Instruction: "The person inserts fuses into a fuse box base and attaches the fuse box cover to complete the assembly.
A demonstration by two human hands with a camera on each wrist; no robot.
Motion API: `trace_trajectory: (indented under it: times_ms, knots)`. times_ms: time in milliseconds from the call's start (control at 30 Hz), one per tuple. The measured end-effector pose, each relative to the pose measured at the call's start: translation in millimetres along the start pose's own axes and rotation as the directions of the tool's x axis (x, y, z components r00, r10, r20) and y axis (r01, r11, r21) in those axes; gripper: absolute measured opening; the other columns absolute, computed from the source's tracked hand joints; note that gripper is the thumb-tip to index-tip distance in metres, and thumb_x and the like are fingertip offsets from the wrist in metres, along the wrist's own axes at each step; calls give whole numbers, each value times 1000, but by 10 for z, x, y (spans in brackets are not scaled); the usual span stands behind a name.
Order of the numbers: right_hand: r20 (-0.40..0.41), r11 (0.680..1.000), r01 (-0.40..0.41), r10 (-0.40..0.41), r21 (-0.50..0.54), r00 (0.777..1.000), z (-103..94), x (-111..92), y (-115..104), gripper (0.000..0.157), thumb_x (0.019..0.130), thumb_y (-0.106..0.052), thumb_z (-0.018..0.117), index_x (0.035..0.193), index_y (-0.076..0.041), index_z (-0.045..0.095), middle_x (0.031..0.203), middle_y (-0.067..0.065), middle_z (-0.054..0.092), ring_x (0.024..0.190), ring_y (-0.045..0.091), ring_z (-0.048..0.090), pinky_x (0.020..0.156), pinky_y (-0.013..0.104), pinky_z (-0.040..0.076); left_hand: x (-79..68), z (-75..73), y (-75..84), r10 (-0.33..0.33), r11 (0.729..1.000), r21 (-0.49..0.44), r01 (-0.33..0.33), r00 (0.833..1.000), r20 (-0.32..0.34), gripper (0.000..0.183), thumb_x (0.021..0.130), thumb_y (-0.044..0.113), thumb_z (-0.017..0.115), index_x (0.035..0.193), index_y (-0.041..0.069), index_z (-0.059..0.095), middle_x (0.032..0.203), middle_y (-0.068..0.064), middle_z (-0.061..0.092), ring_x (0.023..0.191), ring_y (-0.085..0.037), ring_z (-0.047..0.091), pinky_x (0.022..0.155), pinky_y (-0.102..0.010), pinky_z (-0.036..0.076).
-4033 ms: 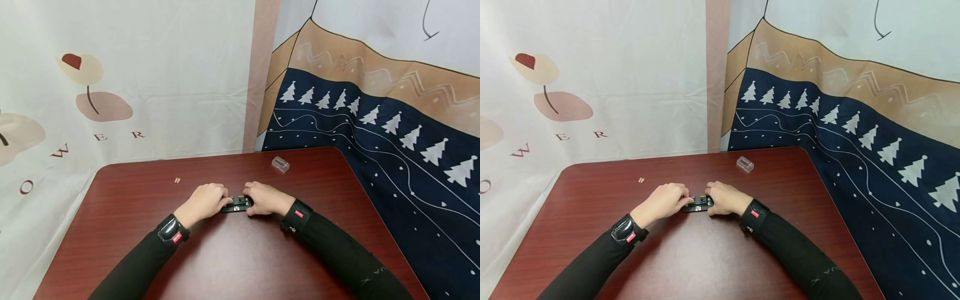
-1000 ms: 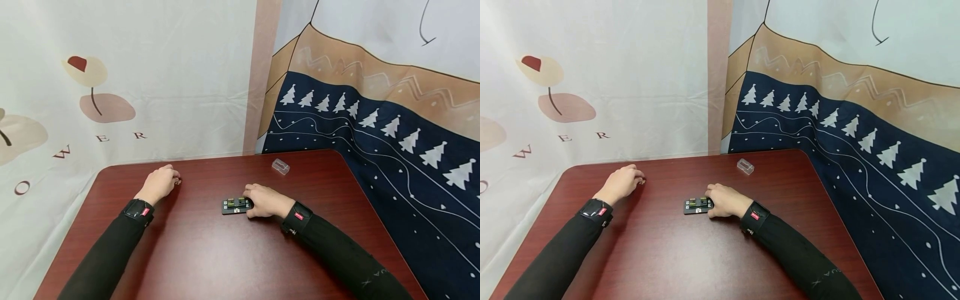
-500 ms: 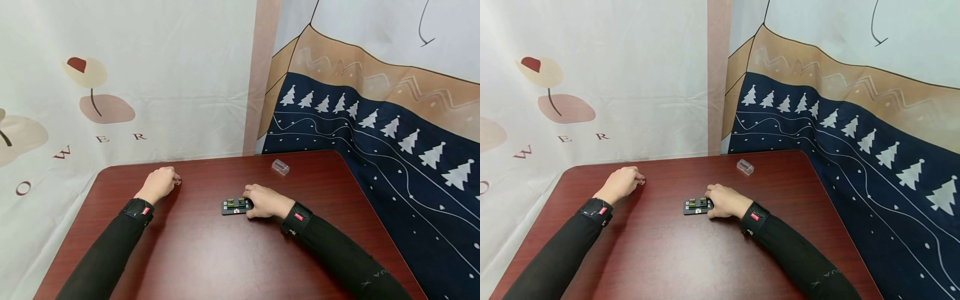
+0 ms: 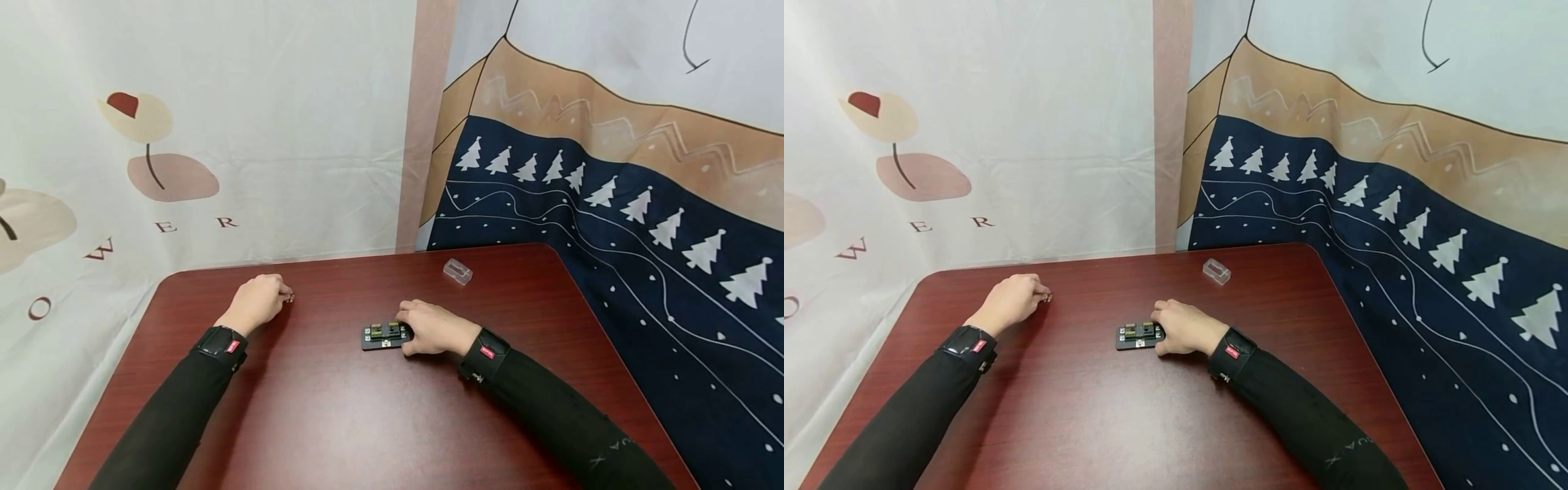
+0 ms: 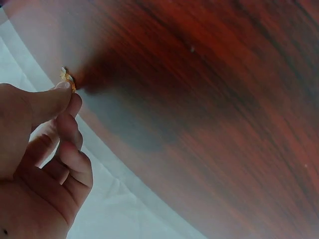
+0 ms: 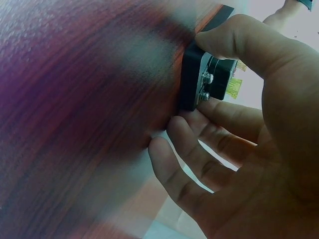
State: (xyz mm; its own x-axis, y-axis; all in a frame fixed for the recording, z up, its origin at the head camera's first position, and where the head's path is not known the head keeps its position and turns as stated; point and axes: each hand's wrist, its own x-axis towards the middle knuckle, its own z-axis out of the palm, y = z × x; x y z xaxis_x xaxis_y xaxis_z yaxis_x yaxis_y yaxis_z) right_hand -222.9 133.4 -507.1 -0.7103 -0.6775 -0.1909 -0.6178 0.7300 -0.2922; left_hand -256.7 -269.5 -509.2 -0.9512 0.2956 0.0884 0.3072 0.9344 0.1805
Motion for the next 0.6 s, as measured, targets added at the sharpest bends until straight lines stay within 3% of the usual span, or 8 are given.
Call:
trace_trajectory:
  times_ms: [600]
  knots:
    - [-7, 1000, 9, -9, 6, 1000, -18, -2, -3, 57, 91, -36, 87, 138, -8, 73, 118, 1, 63, 105, 16, 56, 94, 35, 55, -27, 61, -14, -39, 997, -65, 39, 999, -4, 12, 102, 12, 74, 104, 8, 85, 99, -10, 74, 95, -36, 75, 86, -59, 61]
